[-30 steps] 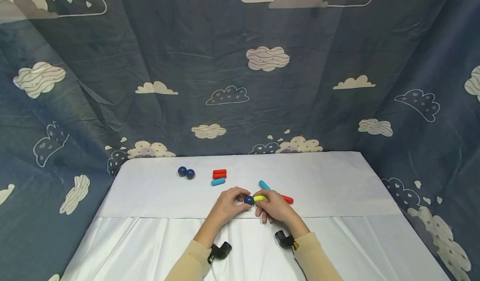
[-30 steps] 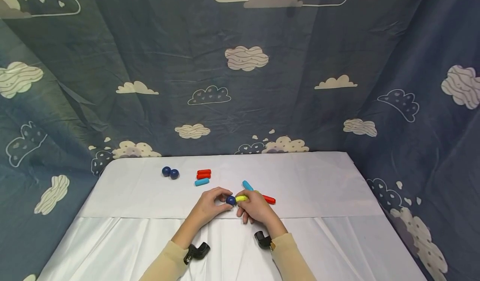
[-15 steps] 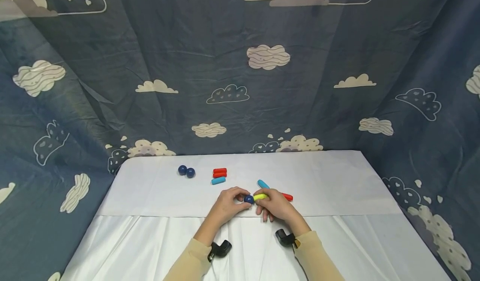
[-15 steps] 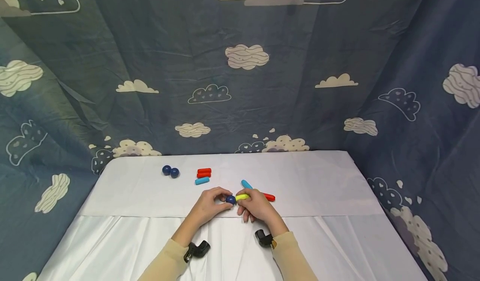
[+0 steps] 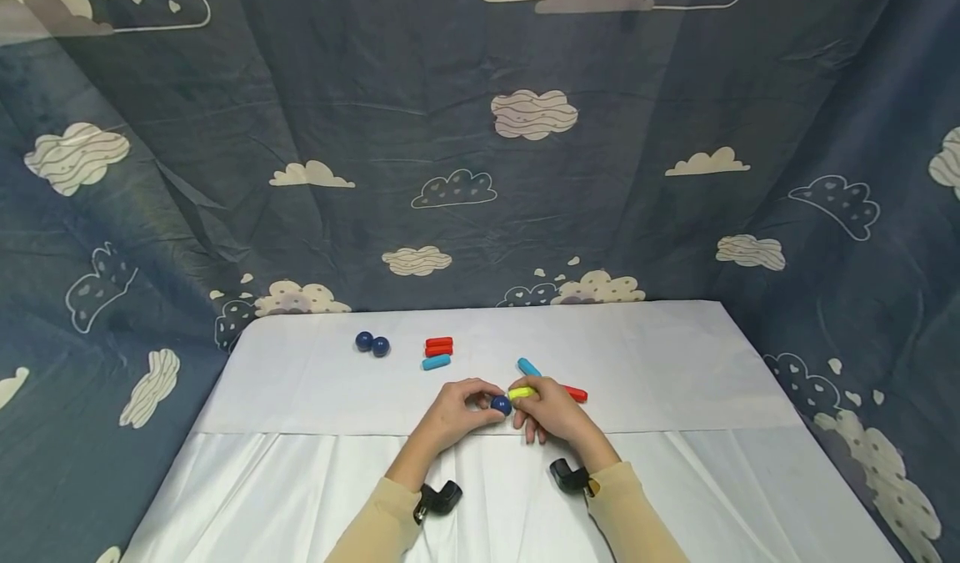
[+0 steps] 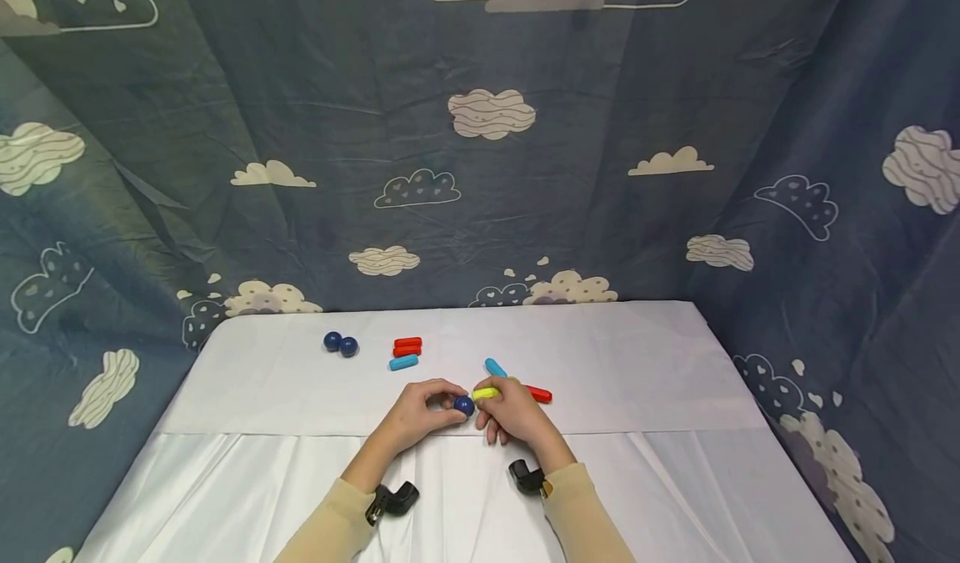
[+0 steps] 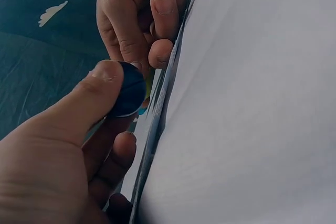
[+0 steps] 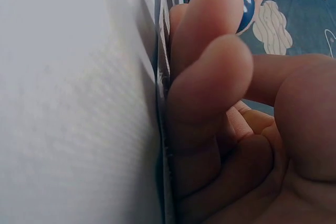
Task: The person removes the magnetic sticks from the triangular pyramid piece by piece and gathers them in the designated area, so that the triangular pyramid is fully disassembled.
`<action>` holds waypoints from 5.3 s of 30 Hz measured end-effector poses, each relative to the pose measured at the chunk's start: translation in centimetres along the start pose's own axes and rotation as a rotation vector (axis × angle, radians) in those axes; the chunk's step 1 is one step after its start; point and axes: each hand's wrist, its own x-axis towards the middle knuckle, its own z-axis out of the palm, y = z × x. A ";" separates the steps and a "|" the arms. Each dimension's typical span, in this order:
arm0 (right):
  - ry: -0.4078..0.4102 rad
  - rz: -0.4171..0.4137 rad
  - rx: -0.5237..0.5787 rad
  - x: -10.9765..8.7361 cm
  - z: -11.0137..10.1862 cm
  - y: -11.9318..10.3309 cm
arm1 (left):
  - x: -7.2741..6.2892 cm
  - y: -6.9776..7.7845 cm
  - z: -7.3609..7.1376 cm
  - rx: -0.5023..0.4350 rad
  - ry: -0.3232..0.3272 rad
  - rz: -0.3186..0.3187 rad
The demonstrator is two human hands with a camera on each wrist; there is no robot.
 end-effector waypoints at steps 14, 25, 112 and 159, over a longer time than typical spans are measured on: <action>0.016 0.035 0.007 0.0 0.2 0.0 | -0.3 -0.5 -3.9 -0.145 0.234 -0.023; 0.001 0.007 0.029 -0.1 0.1 0.2 | -2.4 -3.0 -11.1 -0.053 0.534 -0.180; 0.151 -0.107 -0.137 -0.4 0.0 -0.7 | -0.3 0.0 -1.7 0.244 0.121 -0.061; 0.197 -0.111 -0.257 -0.2 0.1 -0.6 | -0.7 -0.7 -2.0 -0.035 0.095 -0.080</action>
